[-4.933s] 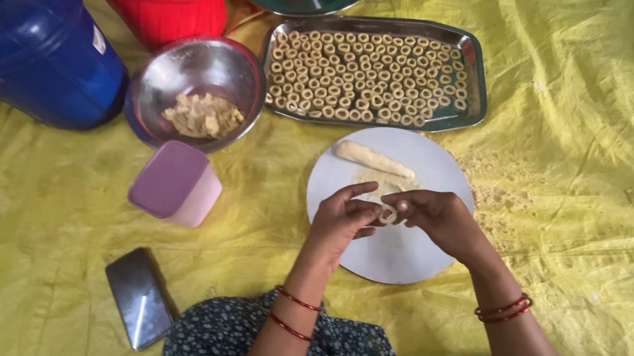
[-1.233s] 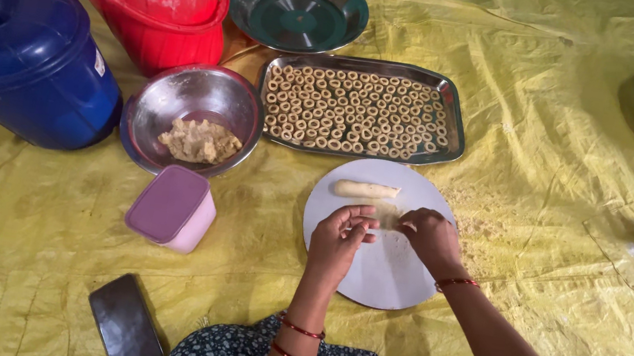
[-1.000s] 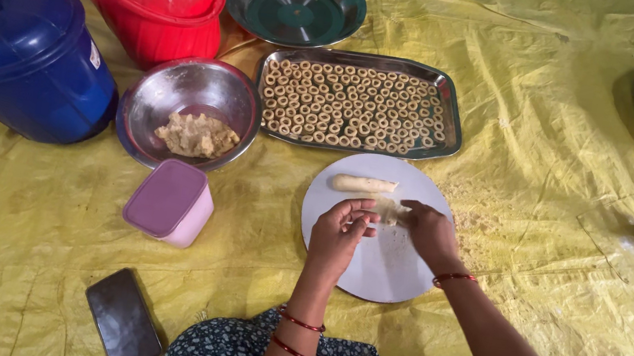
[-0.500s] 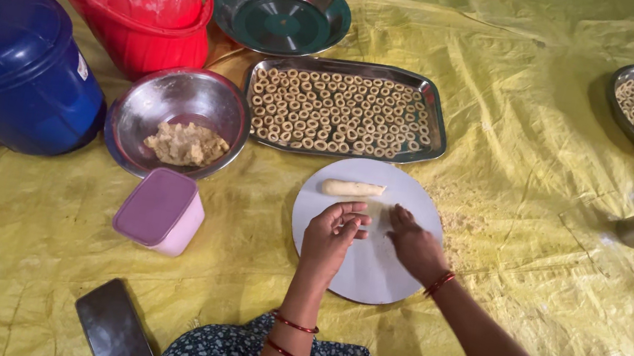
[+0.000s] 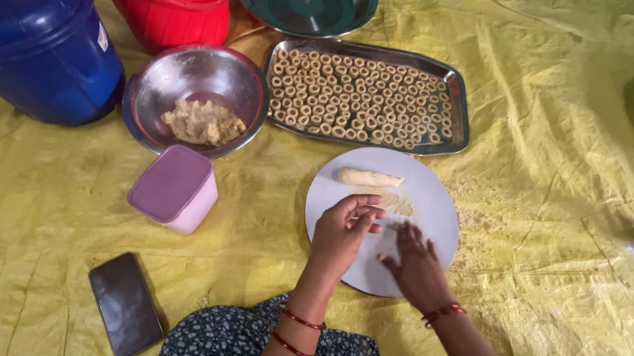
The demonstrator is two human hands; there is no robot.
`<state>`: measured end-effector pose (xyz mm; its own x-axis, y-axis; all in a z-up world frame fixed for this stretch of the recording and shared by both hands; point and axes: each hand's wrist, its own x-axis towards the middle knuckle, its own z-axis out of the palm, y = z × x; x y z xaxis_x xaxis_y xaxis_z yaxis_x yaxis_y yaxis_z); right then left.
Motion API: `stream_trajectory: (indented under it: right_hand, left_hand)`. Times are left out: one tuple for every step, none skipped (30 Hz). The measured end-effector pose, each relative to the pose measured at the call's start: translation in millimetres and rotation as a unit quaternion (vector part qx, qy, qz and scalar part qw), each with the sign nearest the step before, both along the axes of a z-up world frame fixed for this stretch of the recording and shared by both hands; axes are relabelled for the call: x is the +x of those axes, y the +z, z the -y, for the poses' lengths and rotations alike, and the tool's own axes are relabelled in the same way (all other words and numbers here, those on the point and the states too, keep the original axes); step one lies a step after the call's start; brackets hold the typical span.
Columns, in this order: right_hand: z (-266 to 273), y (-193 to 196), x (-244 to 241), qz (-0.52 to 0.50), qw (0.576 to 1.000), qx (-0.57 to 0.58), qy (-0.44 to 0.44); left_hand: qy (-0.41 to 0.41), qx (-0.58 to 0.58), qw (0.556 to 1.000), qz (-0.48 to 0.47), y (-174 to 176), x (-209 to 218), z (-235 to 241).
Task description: The person rolls a small piece of dough into a thin rope on a white plate, then coils it into a spiral shape and places it on a metal tray. This process is repeated multiple times throughout the clip.
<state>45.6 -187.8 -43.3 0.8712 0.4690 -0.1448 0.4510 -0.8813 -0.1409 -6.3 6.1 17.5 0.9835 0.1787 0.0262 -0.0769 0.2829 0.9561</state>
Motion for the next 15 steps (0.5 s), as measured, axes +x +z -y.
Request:
stream_trajectory:
  right_hand:
    - [-2.5,0.4,2.7,0.025,0.999,-0.012,0.035]
    - [-5.1,1.8,8.7,0.029,0.998,-0.057,0.021]
    - [-8.7,3.8,17.6,0.035,0.994,-0.101,0.008]
    - [-12.8,4.0,22.8,0.041,0.989,-0.145,-0.005]
    - [-15.9,2.1,24.9,0.064,0.99,-0.127,-0.002]
    - [-18.5,-1.9,24.3,0.087,0.99,-0.109,0.001]
    - [-17.5,-6.2,23.2,0.108,0.99,-0.091,0.004]
    - [-15.6,-11.8,19.7,0.062,0.993,-0.095,0.013]
    - [-16.0,-16.9,18.7,0.02,0.995,-0.096,0.02]
    - [-13.7,-20.5,20.7,-0.022,0.995,-0.098,0.028]
    - [-10.6,-23.9,20.8,-0.075,0.996,-0.042,-0.01]
    - [-7.0,-24.8,24.2,-0.129,0.99,0.013,-0.047]
    - [-7.5,-26.8,20.6,-0.185,0.977,0.068,-0.085]
    - [-8.8,-24.5,21.3,-0.08,0.991,0.082,-0.065]
    - [-9.6,-20.5,18.5,0.026,0.994,0.095,-0.048]
  left_hand:
    - [-0.004,0.012,1.0,-0.008,0.6,-1.5,2.0]
    - [-0.009,0.021,0.999,-0.024,1.1,-3.3,4.5]
    - [-0.013,0.03,0.999,-0.038,1.8,-4.0,6.8]
    - [-0.018,0.038,0.998,-0.053,2.4,-3.6,8.0]
    - [-0.015,0.038,0.998,-0.049,2.0,-3.4,8.2]
    - [-0.013,0.039,0.998,-0.044,1.3,-2.6,7.4]
    - [-0.01,0.039,0.998,-0.041,0.3,-2.7,7.4]
    - [-0.007,0.045,0.997,-0.065,-0.8,-4.4,8.0]
    - [-0.004,0.055,0.995,-0.084,-0.4,-2.8,5.7]
    - [-0.002,0.065,0.993,-0.103,0.2,0.1,4.1]
    - [0.001,0.069,0.993,-0.096,-0.4,1.7,3.9]
    - [0.004,0.073,0.993,-0.089,-1.7,3.3,3.8]
    - [0.006,0.078,0.993,-0.084,-4.2,2.7,3.0]
    - [0.01,0.078,0.995,-0.067,-7.0,2.6,1.1]
    - [0.011,0.078,0.996,-0.051,-9.9,2.0,0.6]
